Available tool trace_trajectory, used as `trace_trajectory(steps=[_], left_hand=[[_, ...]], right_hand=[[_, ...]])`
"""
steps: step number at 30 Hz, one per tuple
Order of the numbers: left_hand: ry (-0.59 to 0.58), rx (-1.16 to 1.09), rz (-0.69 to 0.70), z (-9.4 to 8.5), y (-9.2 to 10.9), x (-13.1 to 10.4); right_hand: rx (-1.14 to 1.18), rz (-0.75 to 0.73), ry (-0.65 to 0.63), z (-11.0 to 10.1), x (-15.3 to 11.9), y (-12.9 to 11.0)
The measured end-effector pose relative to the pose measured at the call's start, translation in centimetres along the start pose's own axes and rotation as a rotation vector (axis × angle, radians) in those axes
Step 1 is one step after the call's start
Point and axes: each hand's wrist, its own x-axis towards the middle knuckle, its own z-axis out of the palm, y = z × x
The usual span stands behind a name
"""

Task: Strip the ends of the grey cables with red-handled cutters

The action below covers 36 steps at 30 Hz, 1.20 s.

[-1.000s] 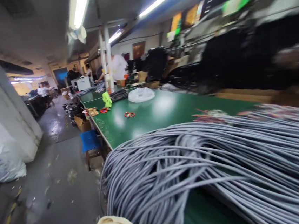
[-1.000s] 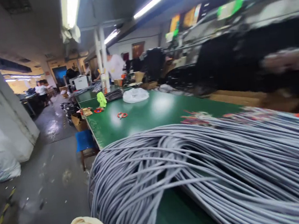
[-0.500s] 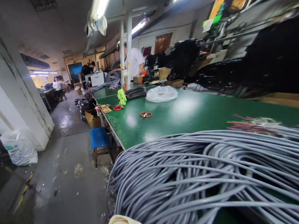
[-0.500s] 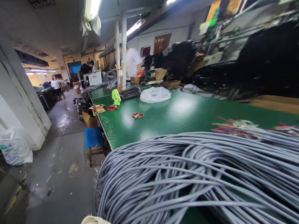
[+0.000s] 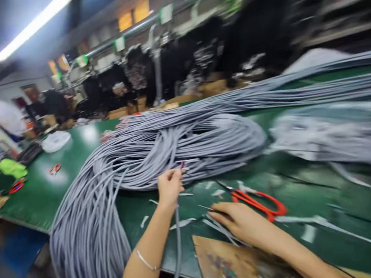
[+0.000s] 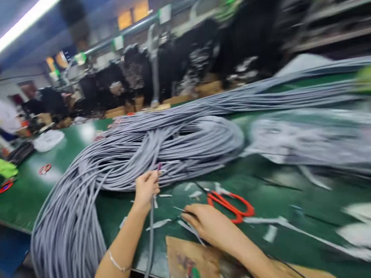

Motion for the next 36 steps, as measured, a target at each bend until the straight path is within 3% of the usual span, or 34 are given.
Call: trace_trajectory(steps=[4,10,14,18,21,23,26,28,36], left_hand=[[-0.146,0.139,0.043,1.0,-0.2,0.3],[-0.157,0.250,0.147,0.5,0.2,0.0],[-0.180,0.228,0.158,1.0,0.5,-0.3],[-0.245,0.148,0.117,1.1,1.0,-0.5],[-0.304,0.092,0.072,1.1,1.2,-0.7],[-0.337,0.068,0.050,1.1,1.3,-0.9],[-0.381,0.055,0.036,1.1,1.5,-1.1],[-0.416,0.055,0.037,1.1,1.6,-1.3],[-0.558,0.062,0.072,1.4,1.5,-2.2]], right_hand=[[-0.176,0.136,0.065,-2.3,0.8,0.4],[-0.307,0.454,0.270,-3.0,1.2,4.3],[-0.300,0.486,0.352,-3.0,1.5,4.9],[-0.277,0.413,0.486,-3.7,1.8,3.7],[-0.085,0.212,0.663,-4.2,2.1,2.3],[0.203,0.116,0.756,-4.5,2.6,1.3],[0.675,0.052,0.676,-5.0,3.5,-0.1],[0.851,0.015,0.610,-5.3,4.1,-0.8],[1.066,0.030,0.666,-5.5,4.0,-1.7]])
